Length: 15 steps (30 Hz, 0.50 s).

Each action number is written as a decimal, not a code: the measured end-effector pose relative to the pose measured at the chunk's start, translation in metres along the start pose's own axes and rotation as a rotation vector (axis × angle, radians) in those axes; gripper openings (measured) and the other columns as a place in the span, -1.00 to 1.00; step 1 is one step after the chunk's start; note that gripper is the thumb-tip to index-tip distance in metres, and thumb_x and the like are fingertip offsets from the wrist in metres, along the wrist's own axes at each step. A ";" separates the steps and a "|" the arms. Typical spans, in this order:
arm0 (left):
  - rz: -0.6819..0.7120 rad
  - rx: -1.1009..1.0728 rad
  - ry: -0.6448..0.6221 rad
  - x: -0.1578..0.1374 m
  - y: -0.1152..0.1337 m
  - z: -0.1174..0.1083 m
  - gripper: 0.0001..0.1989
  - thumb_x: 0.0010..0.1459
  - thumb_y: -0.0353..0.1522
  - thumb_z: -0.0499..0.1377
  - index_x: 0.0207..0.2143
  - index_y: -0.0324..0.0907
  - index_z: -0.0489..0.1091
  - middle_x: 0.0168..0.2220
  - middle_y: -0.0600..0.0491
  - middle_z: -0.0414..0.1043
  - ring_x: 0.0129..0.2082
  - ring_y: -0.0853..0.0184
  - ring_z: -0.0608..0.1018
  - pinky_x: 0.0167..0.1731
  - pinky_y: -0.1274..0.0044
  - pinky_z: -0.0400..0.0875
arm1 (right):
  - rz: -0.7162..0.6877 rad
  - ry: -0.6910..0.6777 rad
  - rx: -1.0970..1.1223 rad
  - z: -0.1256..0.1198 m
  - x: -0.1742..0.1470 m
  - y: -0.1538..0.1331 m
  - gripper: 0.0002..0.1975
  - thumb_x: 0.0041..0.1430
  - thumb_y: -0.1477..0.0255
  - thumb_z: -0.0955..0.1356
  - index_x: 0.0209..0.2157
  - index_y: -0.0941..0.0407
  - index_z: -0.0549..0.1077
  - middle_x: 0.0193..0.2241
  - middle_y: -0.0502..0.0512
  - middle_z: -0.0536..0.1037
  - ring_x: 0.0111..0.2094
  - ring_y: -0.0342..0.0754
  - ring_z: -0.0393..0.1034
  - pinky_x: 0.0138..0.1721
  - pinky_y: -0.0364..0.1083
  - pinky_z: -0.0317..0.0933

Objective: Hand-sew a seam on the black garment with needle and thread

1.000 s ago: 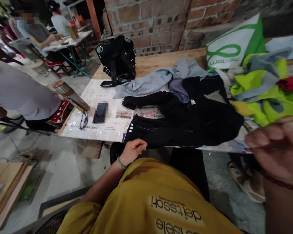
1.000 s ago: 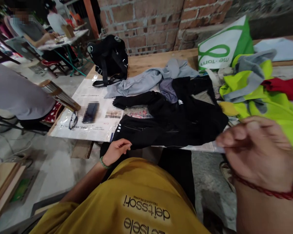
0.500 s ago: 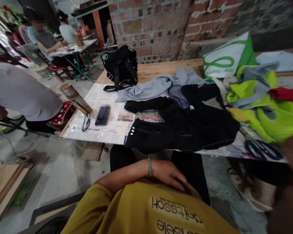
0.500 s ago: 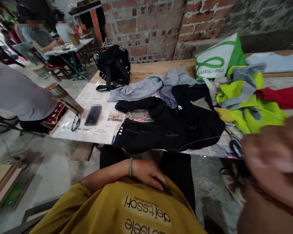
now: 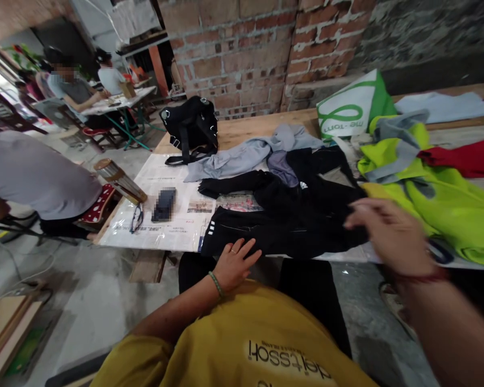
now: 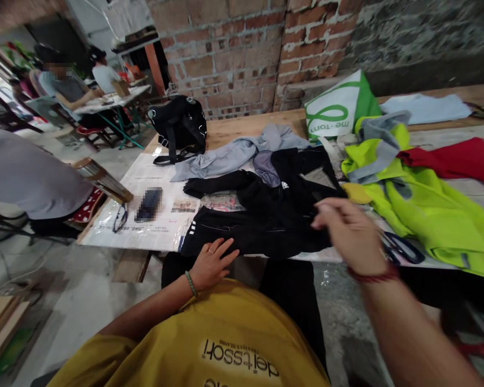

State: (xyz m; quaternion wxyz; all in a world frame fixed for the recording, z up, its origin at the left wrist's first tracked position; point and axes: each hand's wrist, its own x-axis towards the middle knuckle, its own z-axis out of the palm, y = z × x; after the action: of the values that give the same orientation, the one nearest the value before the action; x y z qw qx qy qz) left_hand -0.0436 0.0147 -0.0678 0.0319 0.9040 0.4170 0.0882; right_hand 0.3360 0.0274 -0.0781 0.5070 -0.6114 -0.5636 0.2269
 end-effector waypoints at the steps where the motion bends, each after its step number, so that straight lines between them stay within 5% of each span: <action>1: 0.003 0.050 0.006 -0.004 -0.003 0.006 -0.47 0.12 -0.37 0.11 0.15 0.00 0.13 0.24 -0.07 0.03 0.16 0.00 0.17 -0.06 0.21 0.24 | -0.004 -0.065 -0.030 0.027 0.026 -0.023 -0.76 0.14 0.26 0.29 -0.24 0.11 0.44 -0.42 0.05 0.50 -0.40 -0.13 0.38 -0.32 -0.13 0.26; 5: 0.061 -0.033 0.120 -0.014 -0.023 0.017 -0.65 0.19 -0.45 -0.03 0.00 -0.08 0.33 0.04 -0.10 0.34 0.05 0.19 0.34 -0.07 0.32 0.30 | -0.049 -0.215 -0.122 0.090 0.070 -0.068 -0.76 0.08 0.24 0.28 -0.36 0.09 0.45 -0.65 -0.02 0.42 -0.58 -0.13 0.30 -0.47 -0.13 0.17; 12: -0.383 -0.565 0.313 -0.003 -0.042 -0.012 -0.70 0.25 -0.35 -0.11 -0.23 -0.23 0.40 -0.34 -0.03 0.47 -0.36 0.39 0.50 -0.30 0.52 0.44 | 0.075 -0.016 -0.061 0.092 0.070 -0.015 -0.75 0.08 0.24 0.24 -0.35 0.10 0.43 -0.65 0.00 0.43 -0.58 -0.12 0.30 -0.48 -0.15 0.17; 15: -0.265 -0.492 0.288 -0.004 -0.045 -0.023 -0.74 0.21 -0.32 -0.03 -0.18 -0.22 0.39 -0.23 -0.07 0.46 -0.22 0.34 0.49 -0.18 0.46 0.41 | 0.077 -0.013 -0.078 0.092 0.069 -0.020 -0.77 0.06 0.26 0.24 -0.37 0.09 0.43 -0.66 -0.02 0.41 -0.58 -0.13 0.29 -0.48 -0.15 0.16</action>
State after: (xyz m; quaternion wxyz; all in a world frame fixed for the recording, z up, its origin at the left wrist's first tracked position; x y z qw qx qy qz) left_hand -0.0837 0.0403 -0.0517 0.2015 0.7852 0.4976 0.3086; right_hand 0.2670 0.1218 -0.0756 0.4702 -0.6505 -0.5512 0.2281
